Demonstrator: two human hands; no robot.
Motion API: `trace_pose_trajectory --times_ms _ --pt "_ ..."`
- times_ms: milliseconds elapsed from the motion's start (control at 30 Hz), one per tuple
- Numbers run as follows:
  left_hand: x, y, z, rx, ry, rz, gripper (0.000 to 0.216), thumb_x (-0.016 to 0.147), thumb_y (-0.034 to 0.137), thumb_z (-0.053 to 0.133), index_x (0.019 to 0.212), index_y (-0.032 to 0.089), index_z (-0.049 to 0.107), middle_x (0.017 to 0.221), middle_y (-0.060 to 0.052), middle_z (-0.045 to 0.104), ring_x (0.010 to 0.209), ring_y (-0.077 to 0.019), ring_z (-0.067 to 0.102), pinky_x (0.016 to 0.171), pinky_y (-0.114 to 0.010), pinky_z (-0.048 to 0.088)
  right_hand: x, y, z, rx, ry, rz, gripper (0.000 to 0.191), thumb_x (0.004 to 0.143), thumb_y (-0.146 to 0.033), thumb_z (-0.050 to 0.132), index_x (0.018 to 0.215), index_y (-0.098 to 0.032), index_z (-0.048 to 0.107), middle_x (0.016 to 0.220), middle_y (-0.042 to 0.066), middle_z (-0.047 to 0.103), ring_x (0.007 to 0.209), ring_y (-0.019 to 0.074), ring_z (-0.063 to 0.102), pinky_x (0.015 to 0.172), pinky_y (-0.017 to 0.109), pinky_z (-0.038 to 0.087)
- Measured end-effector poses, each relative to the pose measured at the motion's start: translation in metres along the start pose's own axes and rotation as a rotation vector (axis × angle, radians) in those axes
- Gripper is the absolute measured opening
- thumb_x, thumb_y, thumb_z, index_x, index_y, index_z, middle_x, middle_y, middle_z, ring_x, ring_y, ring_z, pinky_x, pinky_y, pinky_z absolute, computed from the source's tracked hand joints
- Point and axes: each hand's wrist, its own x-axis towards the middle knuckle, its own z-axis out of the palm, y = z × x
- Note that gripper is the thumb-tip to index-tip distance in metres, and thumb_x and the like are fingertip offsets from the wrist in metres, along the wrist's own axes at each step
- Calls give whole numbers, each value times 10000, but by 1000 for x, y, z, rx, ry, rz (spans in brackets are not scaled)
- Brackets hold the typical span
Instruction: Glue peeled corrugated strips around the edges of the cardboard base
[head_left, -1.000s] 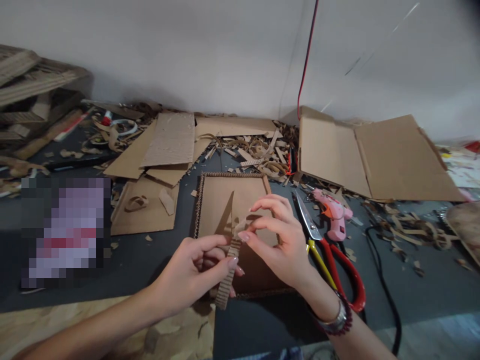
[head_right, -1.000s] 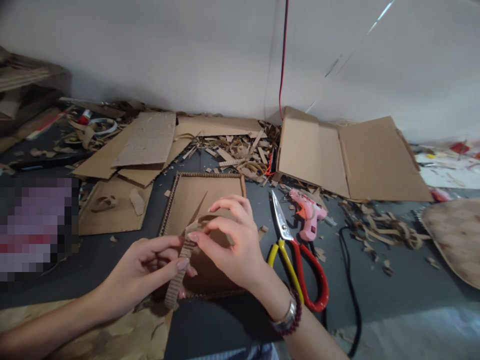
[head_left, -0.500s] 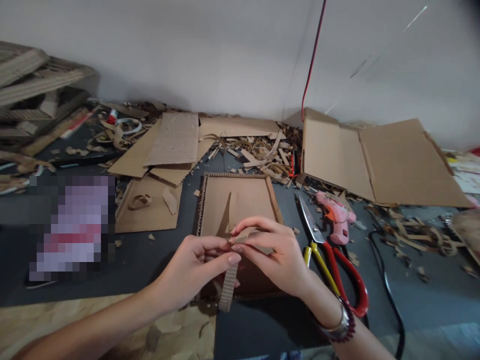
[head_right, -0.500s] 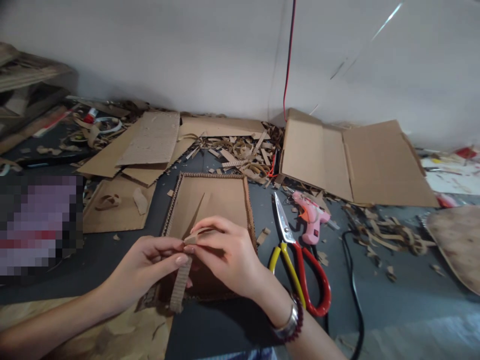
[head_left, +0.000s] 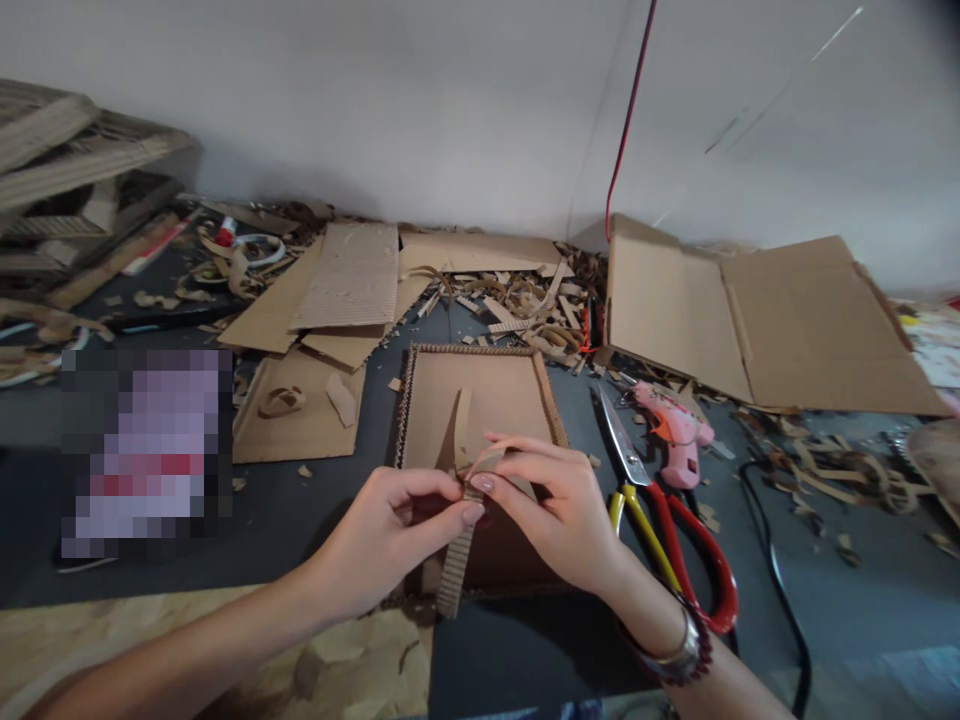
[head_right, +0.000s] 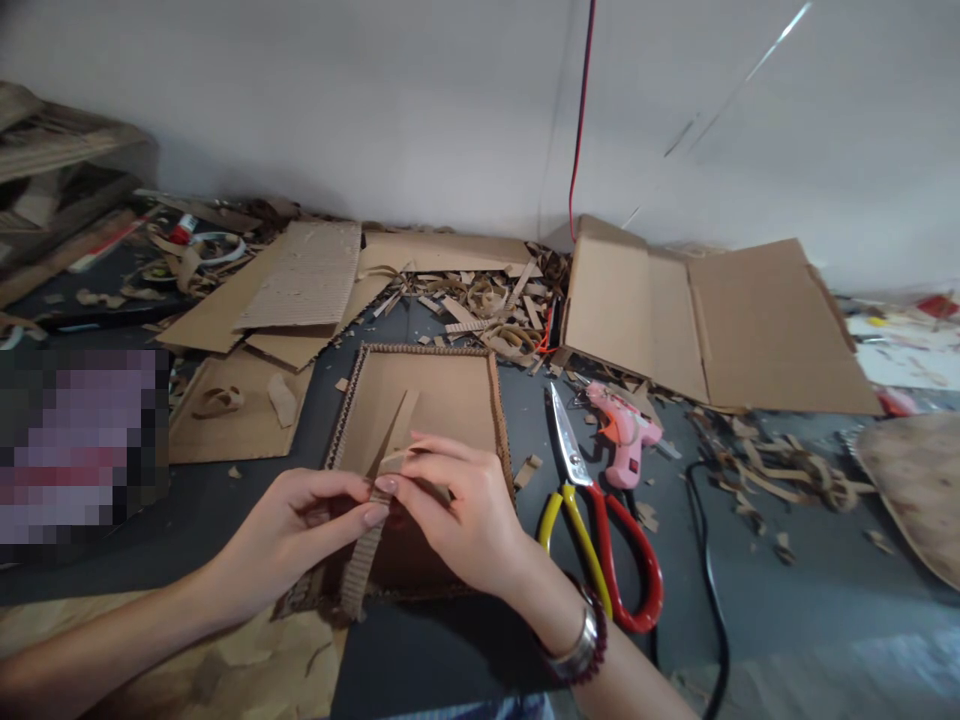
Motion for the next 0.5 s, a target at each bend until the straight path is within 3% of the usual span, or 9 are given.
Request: trace_pose_trajectory --times_ms 300,500 --pt "-1 3 0 4 -21 6 228 737 326 592 605 142 562 571 30 460 541 -92 408 506 -191 343 -1 0 2 3 -23 46 168 827 -204 534 688 -211 627 671 -14 690 663 143 652 951 390 442" --pt "-1 4 0 43 -37 45 216 743 299 581 589 151 548 543 40 441 512 -86 383 485 -188 333 -1 -1 2 50 -9 78 171 835 -205 513 705 -209 623 607 -29 658 713 157 663 984 405 410"
